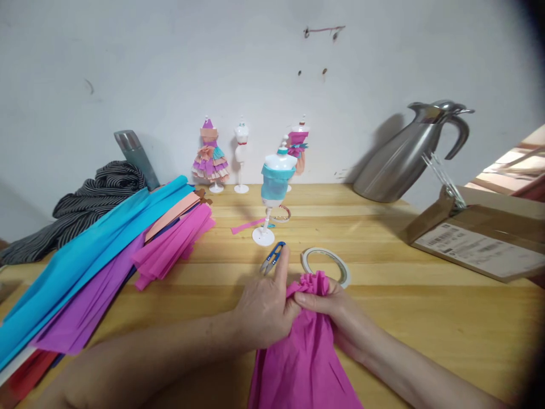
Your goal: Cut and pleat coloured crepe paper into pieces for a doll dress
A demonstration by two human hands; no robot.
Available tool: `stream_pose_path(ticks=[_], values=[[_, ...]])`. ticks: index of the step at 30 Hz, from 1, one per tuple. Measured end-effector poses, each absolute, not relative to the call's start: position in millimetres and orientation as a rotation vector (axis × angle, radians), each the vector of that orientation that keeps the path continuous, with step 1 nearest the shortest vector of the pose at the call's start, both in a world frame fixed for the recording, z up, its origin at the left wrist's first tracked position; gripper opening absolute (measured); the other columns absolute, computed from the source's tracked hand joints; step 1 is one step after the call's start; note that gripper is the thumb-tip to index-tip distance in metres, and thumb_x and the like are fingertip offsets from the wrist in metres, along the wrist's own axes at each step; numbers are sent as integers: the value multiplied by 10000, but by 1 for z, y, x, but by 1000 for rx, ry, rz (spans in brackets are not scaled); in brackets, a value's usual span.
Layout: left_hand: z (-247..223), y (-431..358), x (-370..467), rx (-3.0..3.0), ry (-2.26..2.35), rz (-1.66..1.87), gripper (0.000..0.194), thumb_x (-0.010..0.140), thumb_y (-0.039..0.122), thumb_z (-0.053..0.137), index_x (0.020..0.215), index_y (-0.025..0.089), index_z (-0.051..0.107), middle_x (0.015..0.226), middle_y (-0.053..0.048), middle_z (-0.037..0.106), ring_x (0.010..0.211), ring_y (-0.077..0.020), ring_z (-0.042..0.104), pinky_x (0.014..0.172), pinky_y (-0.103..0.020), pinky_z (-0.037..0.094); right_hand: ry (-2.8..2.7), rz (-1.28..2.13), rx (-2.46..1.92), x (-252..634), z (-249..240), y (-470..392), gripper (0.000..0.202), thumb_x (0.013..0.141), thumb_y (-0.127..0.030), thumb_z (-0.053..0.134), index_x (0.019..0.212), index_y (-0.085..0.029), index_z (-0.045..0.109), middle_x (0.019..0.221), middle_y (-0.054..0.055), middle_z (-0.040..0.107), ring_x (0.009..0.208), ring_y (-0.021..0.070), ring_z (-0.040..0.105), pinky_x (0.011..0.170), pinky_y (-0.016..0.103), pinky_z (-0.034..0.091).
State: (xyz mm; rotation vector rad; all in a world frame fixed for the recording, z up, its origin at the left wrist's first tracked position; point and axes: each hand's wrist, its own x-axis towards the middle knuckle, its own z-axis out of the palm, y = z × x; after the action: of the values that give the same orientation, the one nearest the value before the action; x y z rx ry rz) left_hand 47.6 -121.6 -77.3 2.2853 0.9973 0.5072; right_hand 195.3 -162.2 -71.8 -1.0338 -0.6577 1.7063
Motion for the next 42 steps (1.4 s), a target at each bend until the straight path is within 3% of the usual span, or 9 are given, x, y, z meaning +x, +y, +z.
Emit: stream_pose_path(ticks=[4,7,10,16,19,26,33,38,42], values=[[-83,-118,41,2167,801,774,711,901,426,410,1469,65,182,766,-55,614,636,-181,552,610,-319,431,-661,1598,-1030,223,-56,-154,245,625,-305,810,802,-170,707,758,36,696,677,158,640,652,261,510],[-90,-114,38,2233,716,833,464,924,327,367,1324,105,442,750,-43,617,650,-160,559,636,-298,440,-863,1578,-1167,251,-49,-141,322,704,-431,735,613,-151,605,556,12,574,457,102,500,438,217,377],[-95,-112,38,2367,705,782,340,921,256,364,1164,144,574,847,-78,669,771,-184,614,717,-310,468,-1252,1357,-1400,268,-52,-129,383,734,-495,678,593,-169,535,472,-35,457,404,77,363,417,219,264],[-96,-113,40,2454,691,699,317,908,191,376,1120,169,610,945,-99,696,868,-195,643,784,-303,491,-2102,397,-2028,259,-65,-130,29,752,-196,581,766,-193,606,664,35,621,590,173,534,555,261,285],[-96,-110,41,2416,761,813,303,899,162,389,1091,176,623,984,-95,696,916,-189,638,832,-308,491,-2307,261,-1988,250,-66,-135,139,769,-115,483,699,-193,574,633,44,618,555,172,536,534,264,251],[-97,-101,41,2524,746,865,350,817,63,431,1100,153,615,1223,-103,631,1095,-216,561,947,-362,430,-2431,436,-1638,236,-56,-154,194,751,-94,495,850,-208,617,748,40,679,637,182,597,569,255,319],[-93,-105,42,2627,621,737,210,889,214,465,782,159,638,791,-76,672,759,-201,549,731,-331,415,-2131,610,-1555,235,-51,-159,168,810,-275,571,664,-194,576,585,9,585,520,137,469,516,250,331],[-84,-109,40,2297,845,882,126,837,246,589,794,184,690,689,-32,642,723,-174,523,697,-292,386,-1646,692,-1306,244,-48,-164,205,778,-377,664,905,-215,677,780,56,668,690,202,578,623,289,428],[-88,-104,41,1870,1011,919,89,762,260,656,749,192,711,654,0,579,674,-148,495,649,-263,365,-1339,869,-1225,248,-46,-168,343,735,-474,691,934,-195,690,670,42,580,586,172,497,519,283,366]])
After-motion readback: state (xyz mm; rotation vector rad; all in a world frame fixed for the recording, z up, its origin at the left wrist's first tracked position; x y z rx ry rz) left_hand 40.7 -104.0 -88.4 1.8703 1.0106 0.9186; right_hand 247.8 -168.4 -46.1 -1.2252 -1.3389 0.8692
